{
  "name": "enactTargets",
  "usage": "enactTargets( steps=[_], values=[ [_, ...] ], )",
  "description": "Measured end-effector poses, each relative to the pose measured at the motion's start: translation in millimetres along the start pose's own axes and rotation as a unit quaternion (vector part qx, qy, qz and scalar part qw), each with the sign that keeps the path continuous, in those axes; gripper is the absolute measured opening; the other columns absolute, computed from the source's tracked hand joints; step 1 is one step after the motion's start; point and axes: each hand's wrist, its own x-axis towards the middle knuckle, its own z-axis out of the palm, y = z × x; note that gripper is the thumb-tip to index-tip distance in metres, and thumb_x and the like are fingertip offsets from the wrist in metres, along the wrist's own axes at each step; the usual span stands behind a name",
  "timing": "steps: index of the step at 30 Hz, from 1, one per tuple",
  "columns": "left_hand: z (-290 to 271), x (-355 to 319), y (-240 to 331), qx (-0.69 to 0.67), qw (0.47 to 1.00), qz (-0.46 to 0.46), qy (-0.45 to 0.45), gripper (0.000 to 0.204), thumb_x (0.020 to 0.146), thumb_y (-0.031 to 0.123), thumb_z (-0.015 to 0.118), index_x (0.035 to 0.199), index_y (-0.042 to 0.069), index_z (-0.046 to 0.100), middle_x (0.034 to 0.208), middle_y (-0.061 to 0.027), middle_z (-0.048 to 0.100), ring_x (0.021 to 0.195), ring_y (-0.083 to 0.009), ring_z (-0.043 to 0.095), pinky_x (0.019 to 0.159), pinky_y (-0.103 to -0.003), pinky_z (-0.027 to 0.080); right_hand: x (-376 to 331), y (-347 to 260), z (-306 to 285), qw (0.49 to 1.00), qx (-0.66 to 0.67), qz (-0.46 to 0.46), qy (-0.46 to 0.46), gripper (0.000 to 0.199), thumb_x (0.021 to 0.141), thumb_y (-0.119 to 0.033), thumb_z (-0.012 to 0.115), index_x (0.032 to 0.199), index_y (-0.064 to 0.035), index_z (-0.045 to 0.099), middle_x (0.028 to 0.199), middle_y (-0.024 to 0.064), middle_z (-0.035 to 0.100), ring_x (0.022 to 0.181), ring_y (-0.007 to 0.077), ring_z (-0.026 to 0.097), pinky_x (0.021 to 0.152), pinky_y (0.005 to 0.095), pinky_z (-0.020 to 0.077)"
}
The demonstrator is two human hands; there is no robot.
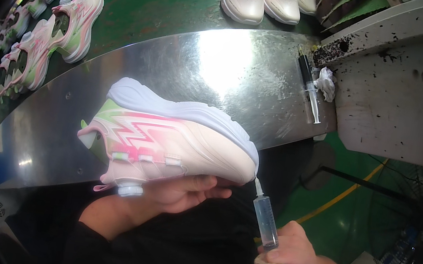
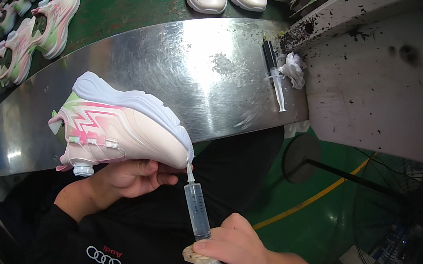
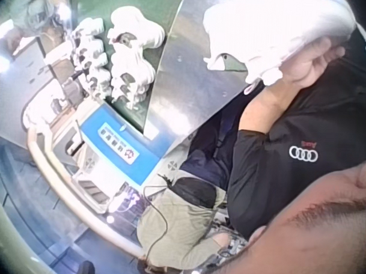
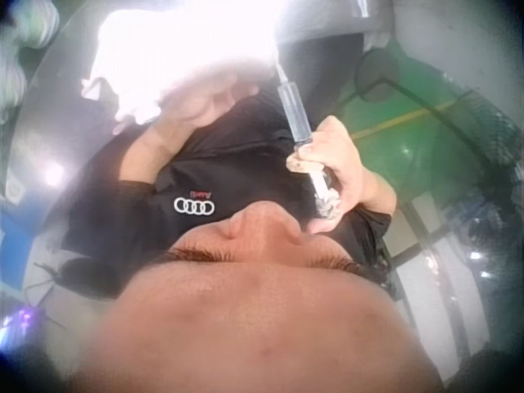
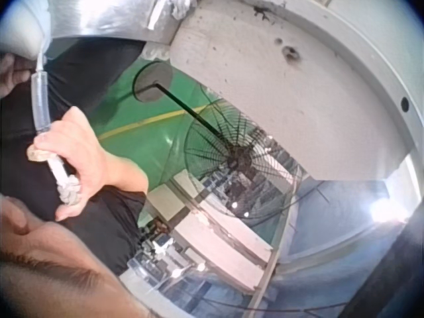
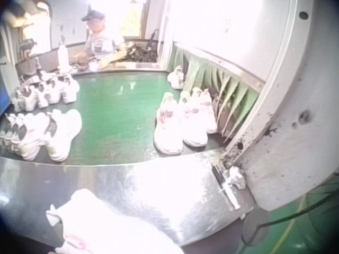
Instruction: The person picks up shoes one at a time, applies liquid along their edges with a syringe, and places the shoes onto a conveyor belt.
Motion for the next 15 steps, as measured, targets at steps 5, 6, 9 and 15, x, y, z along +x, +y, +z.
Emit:
enactTargets(
  steps=[5, 6, 9, 15],
  values=[
    [9.2, 4.7, 2.0, 0.019, 1.000, 0.002, 0.002, 0.038, 0.090, 0.011, 0.055, 0.126, 0.004, 0.045, 0.125, -0.0145, 0.052, 0.118, -0.0256, 0.050, 0.092, -0.034, 0.048, 16.2, -4.4, 10.4, 0.977, -0.198, -0.079, -0.018, 0.086, 0.060, -0.057, 0.074, 0.119, -0.0017, 0.047, 0.094, 0.0070, 0.062, 0.073, 0.0213, 0.054, 0.065, 0.0351, 0.0315],
    [10.9, 4.8, 2.2, 0.013, 1.000, 0.013, -0.003, 0.038, 0.091, 0.012, 0.054, 0.127, 0.003, 0.045, 0.126, -0.0148, 0.051, 0.118, -0.0260, 0.050, 0.091, -0.034, 0.049, 16.1, -1.6, 12.2, 0.970, -0.226, -0.090, -0.015, 0.086, 0.060, -0.058, 0.073, 0.119, -0.0015, 0.047, 0.094, 0.0072, 0.062, 0.074, 0.0214, 0.054, 0.066, 0.0353, 0.0319],
    [15.2, 5.6, 2.0, -0.002, 1.000, 0.023, -0.010, 0.038, 0.090, 0.013, 0.055, 0.126, 0.003, 0.046, 0.125, -0.0146, 0.051, 0.118, -0.0269, 0.050, 0.090, -0.034, 0.050, 10.0, 7.0, 20.3, 0.954, -0.283, -0.095, -0.010, 0.082, 0.061, -0.055, 0.074, 0.117, -0.0008, 0.049, 0.093, 0.0076, 0.061, 0.071, 0.0192, 0.048, 0.064, 0.0312, 0.0335],
    [21.7, 2.3, 1.1, -0.027, 0.999, 0.016, 0.005, 0.035, 0.092, 0.016, 0.053, 0.124, 0.003, 0.048, 0.124, -0.0138, 0.052, 0.117, -0.0269, 0.050, 0.089, -0.034, 0.050, 11.4, 25.1, 34.2, 0.908, -0.400, -0.113, 0.040, 0.061, 0.064, -0.049, 0.073, 0.107, -0.0100, 0.057, 0.088, 0.0049, 0.060, 0.062, 0.0161, 0.038, 0.055, 0.0270, 0.0300]
  ],
)
